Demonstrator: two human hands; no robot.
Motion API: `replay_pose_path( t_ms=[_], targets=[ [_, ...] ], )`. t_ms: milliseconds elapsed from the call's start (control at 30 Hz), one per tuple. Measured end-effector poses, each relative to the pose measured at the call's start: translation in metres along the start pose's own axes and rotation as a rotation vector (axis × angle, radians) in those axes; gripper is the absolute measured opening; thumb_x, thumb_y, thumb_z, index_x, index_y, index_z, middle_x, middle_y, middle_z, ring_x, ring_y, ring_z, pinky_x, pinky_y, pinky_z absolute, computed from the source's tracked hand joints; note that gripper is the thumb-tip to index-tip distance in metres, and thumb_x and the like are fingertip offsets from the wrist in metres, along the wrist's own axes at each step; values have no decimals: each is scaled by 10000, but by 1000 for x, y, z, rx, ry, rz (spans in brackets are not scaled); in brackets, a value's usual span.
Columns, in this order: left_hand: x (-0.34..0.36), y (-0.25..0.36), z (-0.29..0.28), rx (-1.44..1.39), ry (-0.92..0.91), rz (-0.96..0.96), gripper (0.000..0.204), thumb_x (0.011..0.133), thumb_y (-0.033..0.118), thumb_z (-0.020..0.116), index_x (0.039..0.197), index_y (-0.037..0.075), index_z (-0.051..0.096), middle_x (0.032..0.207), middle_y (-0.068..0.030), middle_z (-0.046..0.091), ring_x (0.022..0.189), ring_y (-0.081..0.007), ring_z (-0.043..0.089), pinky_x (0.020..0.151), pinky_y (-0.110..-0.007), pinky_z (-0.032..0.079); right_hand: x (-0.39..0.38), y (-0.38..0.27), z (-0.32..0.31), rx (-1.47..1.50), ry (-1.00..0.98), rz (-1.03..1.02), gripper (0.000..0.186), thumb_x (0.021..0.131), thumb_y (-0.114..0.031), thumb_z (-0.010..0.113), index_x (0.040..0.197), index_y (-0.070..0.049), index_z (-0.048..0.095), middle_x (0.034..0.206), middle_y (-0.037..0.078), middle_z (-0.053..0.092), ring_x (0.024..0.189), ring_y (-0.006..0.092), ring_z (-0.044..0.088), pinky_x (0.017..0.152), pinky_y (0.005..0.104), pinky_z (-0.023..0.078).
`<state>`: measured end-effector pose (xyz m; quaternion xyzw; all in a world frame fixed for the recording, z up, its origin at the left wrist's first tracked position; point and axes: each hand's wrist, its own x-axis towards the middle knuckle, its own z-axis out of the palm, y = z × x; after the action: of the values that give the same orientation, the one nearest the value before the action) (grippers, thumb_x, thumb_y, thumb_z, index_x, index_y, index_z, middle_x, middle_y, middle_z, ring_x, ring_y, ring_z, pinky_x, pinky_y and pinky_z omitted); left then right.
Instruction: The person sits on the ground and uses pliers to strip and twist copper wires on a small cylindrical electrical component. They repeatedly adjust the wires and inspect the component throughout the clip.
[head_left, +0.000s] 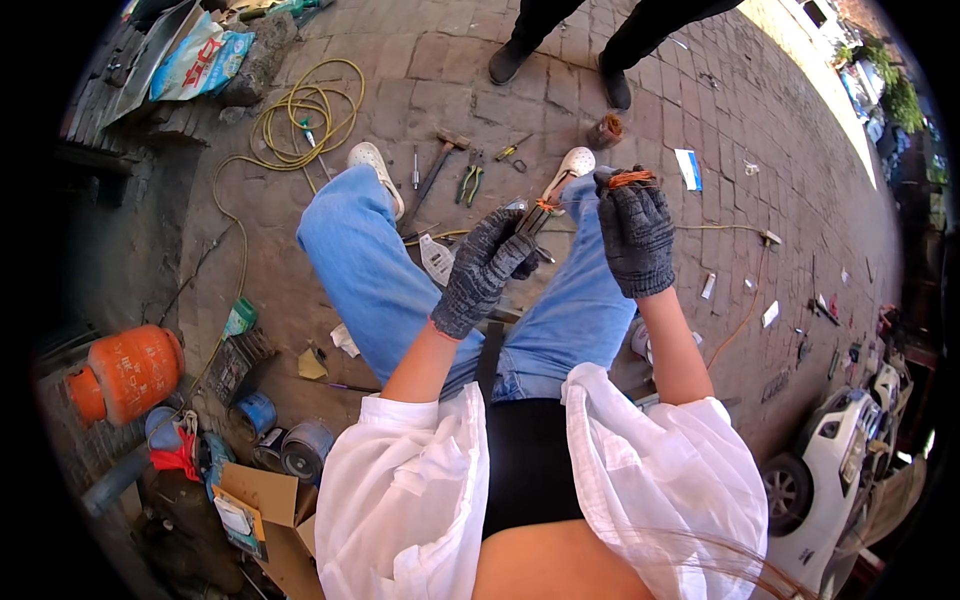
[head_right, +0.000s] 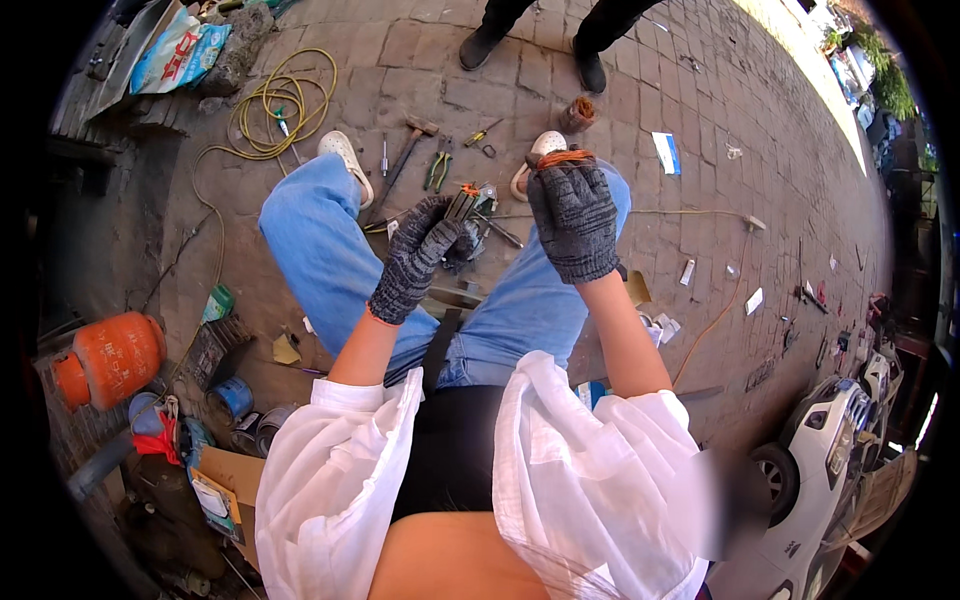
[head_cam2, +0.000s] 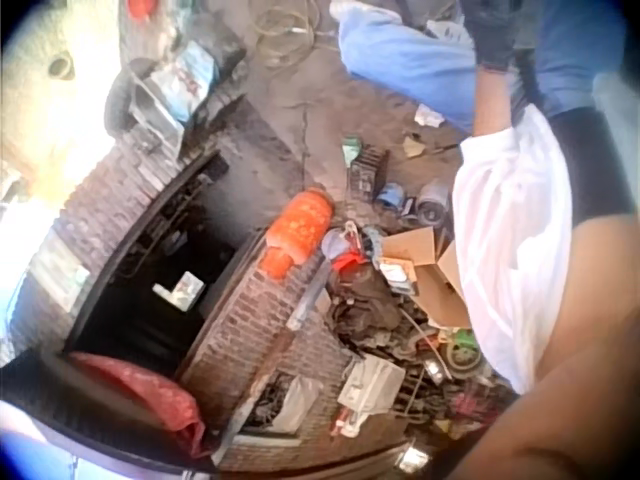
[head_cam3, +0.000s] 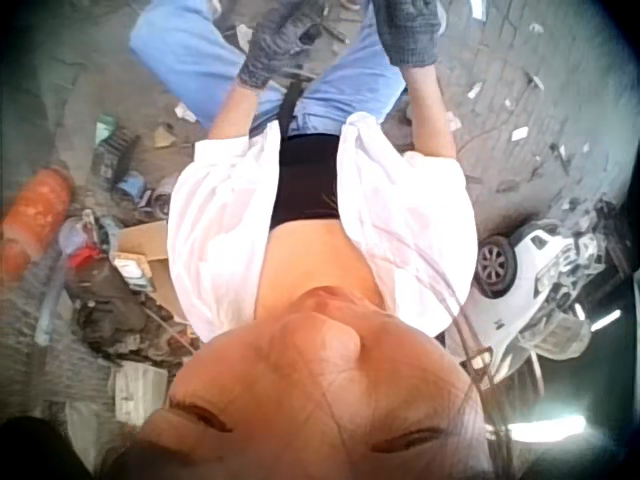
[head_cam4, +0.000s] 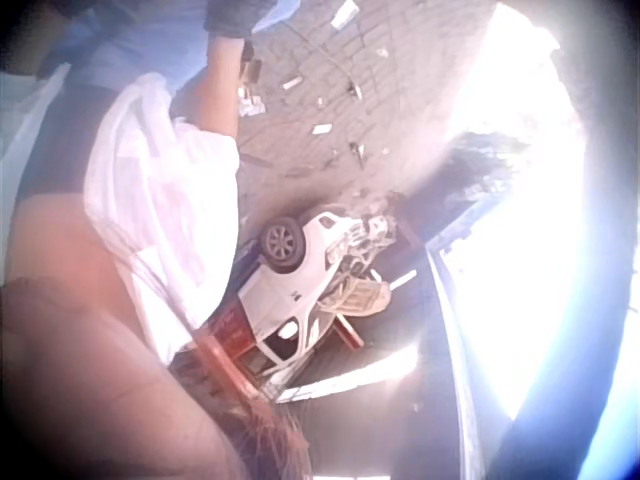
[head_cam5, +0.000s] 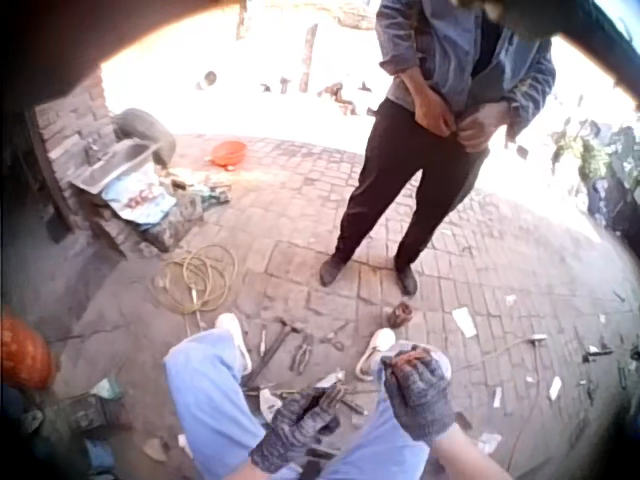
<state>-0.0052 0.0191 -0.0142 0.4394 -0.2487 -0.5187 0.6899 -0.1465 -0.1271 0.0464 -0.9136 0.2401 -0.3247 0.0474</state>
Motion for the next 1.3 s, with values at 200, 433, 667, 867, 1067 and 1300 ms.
replay_pose_path(
  t_ms=[200, 433, 667, 867, 1067, 1300],
  targets=[
    [-5, 30, 8, 365, 116, 225, 282, 847, 88, 564, 1110, 6, 502, 962, -74, 586, 847, -127, 567, 753, -259, 466, -1, -32, -32, 319, -281, 157, 179, 750, -107, 622, 903, -20, 589, 820, 143, 588, 744, 310, 566, 694, 353, 461],
    [-3, 24, 12, 712, 55, 419, 284, 857, 83, 542, 1126, 0, 506, 993, -104, 591, 900, -153, 570, 785, -276, 461, -2, -65, -45, 1272, -352, 917, 241, 883, -216, 524, 947, 14, 562, 764, 38, 559, 675, 102, 501, 606, 250, 419],
    [-24, 26, 2, -571, -130, -50, 302, 878, 206, 526, 1104, 6, 518, 794, -48, 554, 714, -135, 507, 605, -270, 431, -4, -68, -53, 1706, -92, 1027, 204, 875, -221, 532, 888, -17, 525, 665, 8, 470, 582, 71, 395, 515, 205, 309],
    [-18, 47, 12, -755, 141, -243, 318, 894, 210, 488, 1111, -24, 497, 790, -54, 545, 701, -159, 523, 601, -274, 458, -13, -86, -61, 1149, -480, 738, 215, 857, -216, 542, 890, -9, 591, 684, 62, 579, 581, 121, 526, 561, 265, 444],
    [-15, 42, 9, -793, 182, -359, 251, 900, 178, 474, 1065, -1, 531, 834, -97, 597, 750, -187, 599, 631, -293, 536, -16, -108, -46, 757, -627, 71, 207, 799, -183, 599, 939, -31, 591, 719, 128, 580, 625, 230, 589, 566, 289, 464],
    [-14, 31, 3, -201, 279, -157, 358, 914, 295, 443, 1046, -24, 541, 740, -63, 577, 638, -155, 561, 580, -260, 474, -1, -83, -86, 1358, -438, 659, 270, 828, -204, 592, 1013, -11, 552, 752, 117, 598, 618, 192, 596, 546, 310, 473]
  ],
)
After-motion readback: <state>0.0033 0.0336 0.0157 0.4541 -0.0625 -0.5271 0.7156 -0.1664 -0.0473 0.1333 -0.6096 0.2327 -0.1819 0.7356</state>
